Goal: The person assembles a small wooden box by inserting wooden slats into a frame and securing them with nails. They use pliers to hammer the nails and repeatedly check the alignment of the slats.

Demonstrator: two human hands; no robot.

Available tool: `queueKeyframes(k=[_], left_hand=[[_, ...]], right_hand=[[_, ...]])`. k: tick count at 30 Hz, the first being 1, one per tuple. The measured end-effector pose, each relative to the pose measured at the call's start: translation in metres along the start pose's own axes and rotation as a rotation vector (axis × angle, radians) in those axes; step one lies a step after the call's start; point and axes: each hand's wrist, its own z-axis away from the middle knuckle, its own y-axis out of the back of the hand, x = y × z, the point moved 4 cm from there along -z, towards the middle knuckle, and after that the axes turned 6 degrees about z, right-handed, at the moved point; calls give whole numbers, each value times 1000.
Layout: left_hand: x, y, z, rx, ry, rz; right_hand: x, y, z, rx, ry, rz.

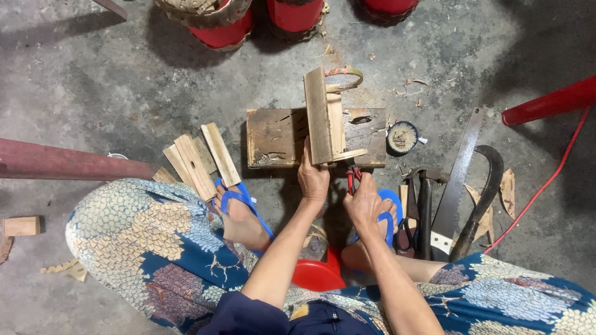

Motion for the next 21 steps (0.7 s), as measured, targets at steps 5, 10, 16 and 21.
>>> queueKeyframes(k=[5, 10, 16, 21], left_hand=[[-17, -8, 2, 25, -34, 29], [-26, -14, 1, 23, -19, 45], [-25, -9, 5, 2, -7, 31], [-23, -15, 3, 7, -24, 44]], right_hand=[[3, -3, 1, 215, 130, 22], [-15, 14, 5, 427, 242, 21], [12, -16, -8, 77, 20, 112], [-13, 22, 2, 291, 83, -68]])
